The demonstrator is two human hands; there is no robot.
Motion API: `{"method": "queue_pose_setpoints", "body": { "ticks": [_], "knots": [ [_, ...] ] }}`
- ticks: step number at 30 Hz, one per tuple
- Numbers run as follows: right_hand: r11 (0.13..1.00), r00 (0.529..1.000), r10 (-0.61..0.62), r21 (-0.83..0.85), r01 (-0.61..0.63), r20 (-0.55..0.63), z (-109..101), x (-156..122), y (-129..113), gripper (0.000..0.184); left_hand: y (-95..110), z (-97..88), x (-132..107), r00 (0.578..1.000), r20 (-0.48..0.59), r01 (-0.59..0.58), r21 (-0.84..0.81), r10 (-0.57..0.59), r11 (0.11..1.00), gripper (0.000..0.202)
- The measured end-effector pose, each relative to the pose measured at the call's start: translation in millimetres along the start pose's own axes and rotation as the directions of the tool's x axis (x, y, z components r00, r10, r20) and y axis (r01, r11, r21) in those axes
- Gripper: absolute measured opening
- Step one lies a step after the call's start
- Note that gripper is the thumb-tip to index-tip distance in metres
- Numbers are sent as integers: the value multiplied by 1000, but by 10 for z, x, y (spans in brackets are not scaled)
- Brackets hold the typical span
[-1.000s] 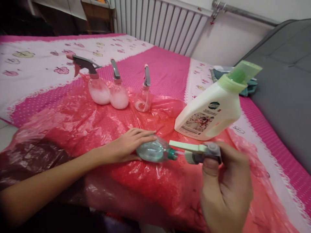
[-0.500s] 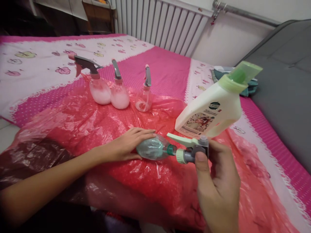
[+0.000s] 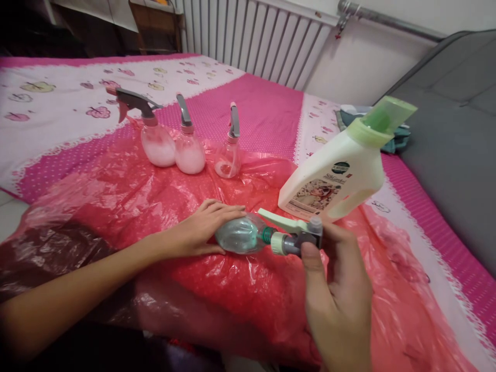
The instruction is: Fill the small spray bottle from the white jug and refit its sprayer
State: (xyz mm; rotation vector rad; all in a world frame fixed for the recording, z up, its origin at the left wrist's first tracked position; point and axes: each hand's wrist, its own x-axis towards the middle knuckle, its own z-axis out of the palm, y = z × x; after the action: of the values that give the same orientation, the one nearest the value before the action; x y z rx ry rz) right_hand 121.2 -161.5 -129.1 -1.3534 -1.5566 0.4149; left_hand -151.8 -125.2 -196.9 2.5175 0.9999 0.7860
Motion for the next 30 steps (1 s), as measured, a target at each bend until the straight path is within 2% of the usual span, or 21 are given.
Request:
{"method": "queue_pose_setpoints", "body": {
  "ticks": [2, 3, 6, 10, 14, 20, 25, 30],
  "knots": [
    [999, 998, -44, -34, 42, -53, 6, 2, 6, 35, -1, -1, -2, 1000, 1, 4, -9, -4, 1000, 82],
    [997, 997, -57, -51, 55, -43, 12, 5, 6, 35, -2, -1, -3, 1000, -2, 12, -18, -12, 1000, 82],
    [1000, 999, -5, 15, 4, 39, 36, 11, -6, 33, -11, -1, -8, 999, -15, 34, -67, -36, 997, 84],
    [996, 1000, 27, 82, -28, 13, 55, 14, -32, 35, -30, -2, -12, 998, -43, 34, -118, -39, 992, 86],
    [993, 997, 45, 107, -51, 58, 54, 38, -26, 32, -35, -18, -9, 999, -17, 27, -120, -29, 992, 87],
    [985, 997, 37, 170, -25, -67, 107, 63, -20, 29, -34, -51, 12, 999, 6, 40, -105, -40, 994, 84],
    [974, 990, 97, 213, -73, -107, 102, 61, -22, 26, -51, -55, 23, 998, 2, 64, -113, -64, 992, 88],
    [998, 986, 29, 63, -19, -165, 28, 37, -50, 31, -39, -47, 22, 999, -3, 36, -101, -36, 994, 84]
  ]
}}
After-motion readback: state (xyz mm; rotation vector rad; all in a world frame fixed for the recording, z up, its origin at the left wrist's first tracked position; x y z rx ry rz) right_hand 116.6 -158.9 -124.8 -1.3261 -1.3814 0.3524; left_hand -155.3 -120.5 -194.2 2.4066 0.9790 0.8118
